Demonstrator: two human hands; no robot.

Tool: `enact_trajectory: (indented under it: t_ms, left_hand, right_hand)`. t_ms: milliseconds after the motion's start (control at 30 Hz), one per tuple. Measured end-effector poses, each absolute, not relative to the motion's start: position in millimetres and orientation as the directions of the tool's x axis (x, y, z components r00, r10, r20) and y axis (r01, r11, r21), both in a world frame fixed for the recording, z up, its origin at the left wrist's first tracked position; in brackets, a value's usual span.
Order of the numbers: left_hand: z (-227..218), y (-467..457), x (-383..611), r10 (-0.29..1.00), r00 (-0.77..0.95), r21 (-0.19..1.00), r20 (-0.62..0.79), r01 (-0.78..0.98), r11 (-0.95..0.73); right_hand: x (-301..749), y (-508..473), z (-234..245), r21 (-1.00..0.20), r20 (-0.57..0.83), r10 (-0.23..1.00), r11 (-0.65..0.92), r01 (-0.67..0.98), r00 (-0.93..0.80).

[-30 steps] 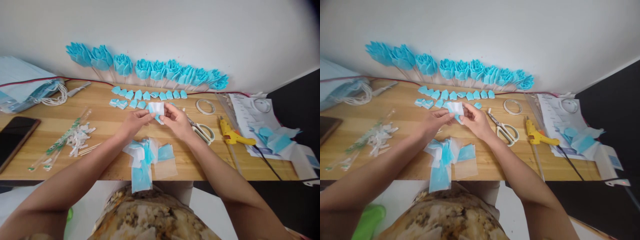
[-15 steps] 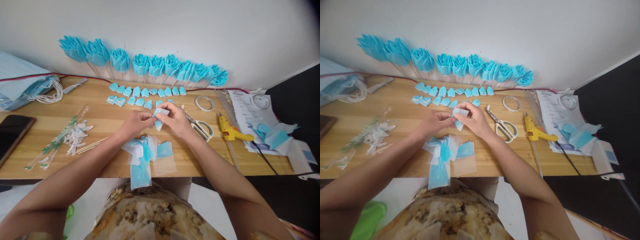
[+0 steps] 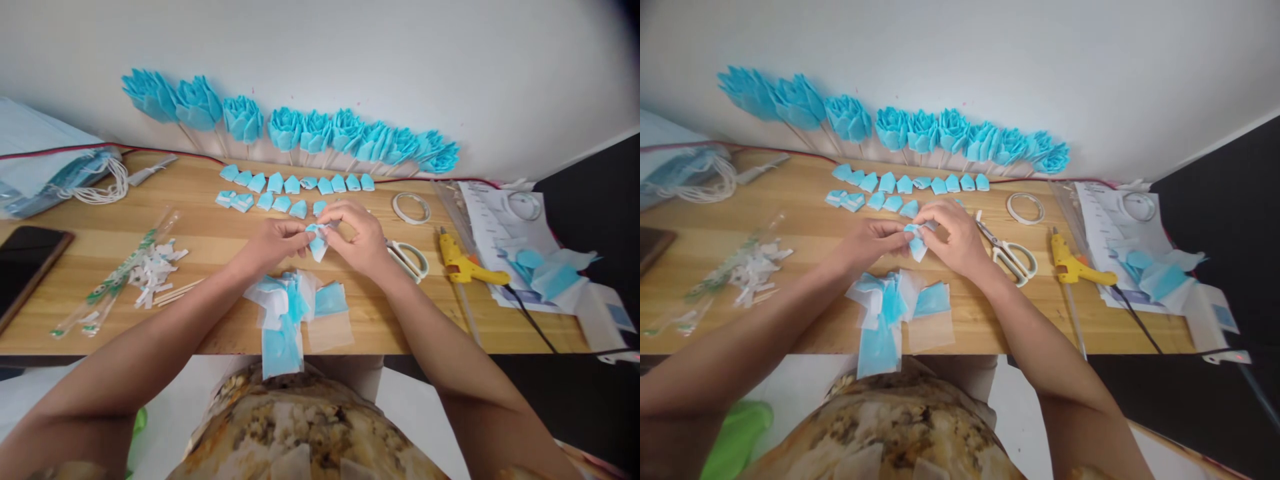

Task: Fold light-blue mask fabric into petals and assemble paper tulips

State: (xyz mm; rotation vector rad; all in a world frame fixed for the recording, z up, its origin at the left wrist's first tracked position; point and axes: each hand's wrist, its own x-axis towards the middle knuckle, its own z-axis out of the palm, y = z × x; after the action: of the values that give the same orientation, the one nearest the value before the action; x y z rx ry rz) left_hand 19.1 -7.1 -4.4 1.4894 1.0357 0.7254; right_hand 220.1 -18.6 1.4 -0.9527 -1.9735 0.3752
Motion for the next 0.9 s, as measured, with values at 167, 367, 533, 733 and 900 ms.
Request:
enact_trajectory:
  t_ms: [167,367,533,733,900]
  left_hand:
    - [-4.4,-4.9,18.5,0.886,0.448,0.989,-0.124,0.128,0.073]
    - [-1.4,-6.0,18.7,0.879,0.465,0.994,-0.104,0.085,0.073]
    - [-1.1,-6.7,18.4,0.876,0.476,0.996,-0.074,0.076,0.043]
    - [-2.2,-6.4,18.9,0.890,0.452,0.998,-0.049,0.058,0.025]
    - [-2.2,-4.7,19.8,0.943,0.329,0.998,-0.057,0.039,0.047]
  right_hand:
    - [224.0,-16.1,1.9,-0.509,0.612,0.700,0.705,0.494,-0.369]
    - [225.9,-14.5,-0.6,-0.472,0.637,0.673,0.726,0.500,-0.376]
    - [226.2,-12.6,-2.4,-0.489,0.620,0.691,0.711,0.505,-0.371]
    - [224.2,-15.8,-0.4,-0.539,0.605,0.713,0.695,0.477,-0.356]
    - [227.2,-18.0,1.2,-0.880,0.363,0.894,0.422,0.218,-0.262]
